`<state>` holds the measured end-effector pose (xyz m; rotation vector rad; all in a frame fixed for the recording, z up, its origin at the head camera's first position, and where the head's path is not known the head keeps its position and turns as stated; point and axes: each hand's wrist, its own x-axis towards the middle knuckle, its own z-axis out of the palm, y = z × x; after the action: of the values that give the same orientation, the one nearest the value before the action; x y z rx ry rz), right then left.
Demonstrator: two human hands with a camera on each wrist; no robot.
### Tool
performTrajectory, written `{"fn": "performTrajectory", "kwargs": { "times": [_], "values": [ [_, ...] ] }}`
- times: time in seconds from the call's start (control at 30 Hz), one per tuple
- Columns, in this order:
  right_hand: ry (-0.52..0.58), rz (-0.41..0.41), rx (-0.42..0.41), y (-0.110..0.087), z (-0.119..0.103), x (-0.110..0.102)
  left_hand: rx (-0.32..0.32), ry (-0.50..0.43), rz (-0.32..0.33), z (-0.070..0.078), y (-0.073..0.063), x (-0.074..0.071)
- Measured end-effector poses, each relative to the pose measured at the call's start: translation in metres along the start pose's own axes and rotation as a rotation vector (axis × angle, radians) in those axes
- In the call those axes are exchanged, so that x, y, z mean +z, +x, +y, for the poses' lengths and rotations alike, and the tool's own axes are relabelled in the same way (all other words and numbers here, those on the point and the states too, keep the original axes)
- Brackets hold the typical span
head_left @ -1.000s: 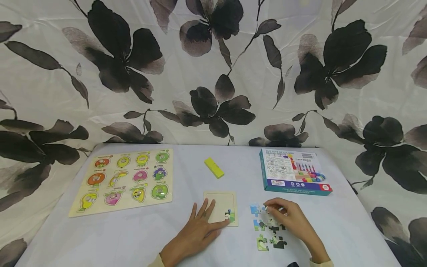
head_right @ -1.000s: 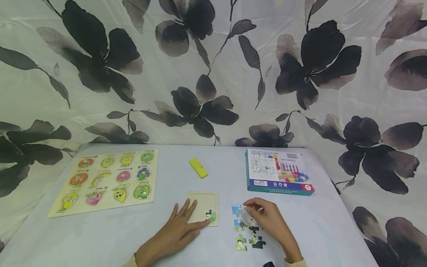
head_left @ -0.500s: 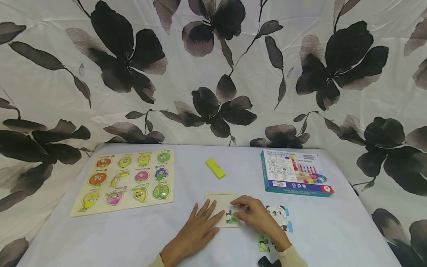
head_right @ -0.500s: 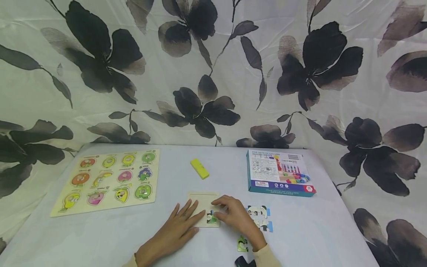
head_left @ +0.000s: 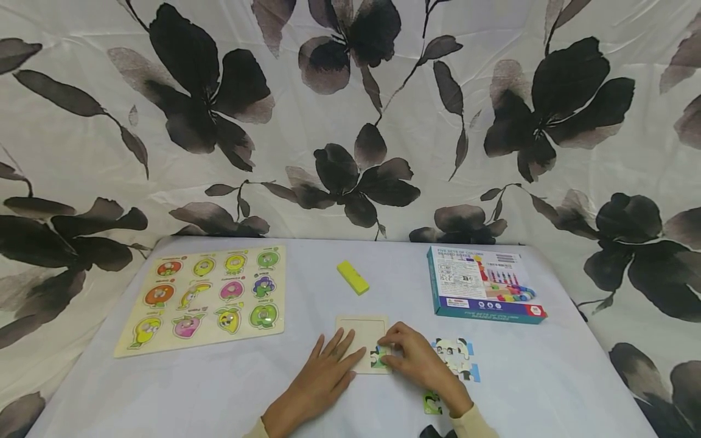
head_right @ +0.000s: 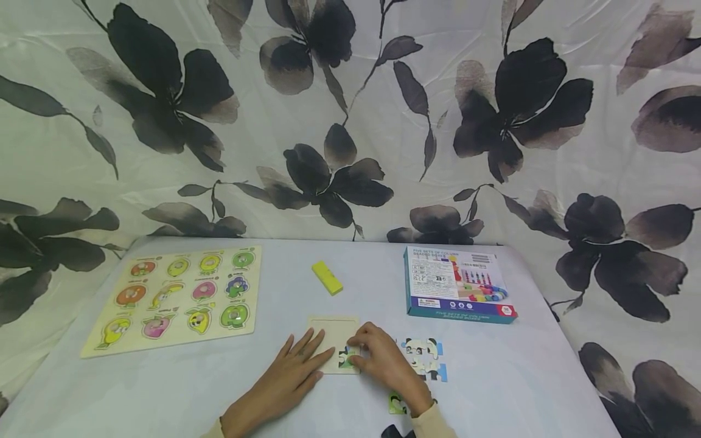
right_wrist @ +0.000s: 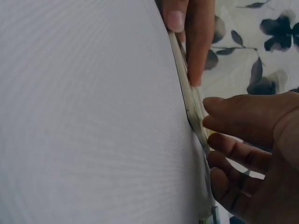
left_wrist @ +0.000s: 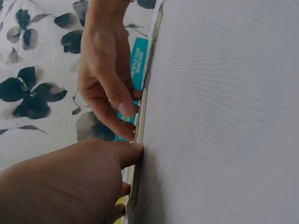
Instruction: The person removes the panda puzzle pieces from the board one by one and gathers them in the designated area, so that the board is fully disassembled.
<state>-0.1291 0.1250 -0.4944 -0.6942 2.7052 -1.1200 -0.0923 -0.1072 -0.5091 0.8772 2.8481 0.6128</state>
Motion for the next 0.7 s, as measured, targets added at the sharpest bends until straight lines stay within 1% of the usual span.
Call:
{"fn": "performTrajectory", "kwargs": {
  "times": [0.17,0.43,0.7],
  "values": [
    [0.0,0.004,0.002,0.0001,-0.0004,0.0006,0.001,-0.008,-0.002,-0.0007,0.0,0.0004],
    [0.007,-0.004,0.032,0.0005,-0.003,-0.0004,0.008,-0.006,0.012,-0.0021,-0.0013,0.0025],
    [0.013,0.0,0.044,0.0001,-0.0036,-0.0005,0.012,-0.004,0.022,-0.0025,-0.0013,0.0026]
  ]
}}
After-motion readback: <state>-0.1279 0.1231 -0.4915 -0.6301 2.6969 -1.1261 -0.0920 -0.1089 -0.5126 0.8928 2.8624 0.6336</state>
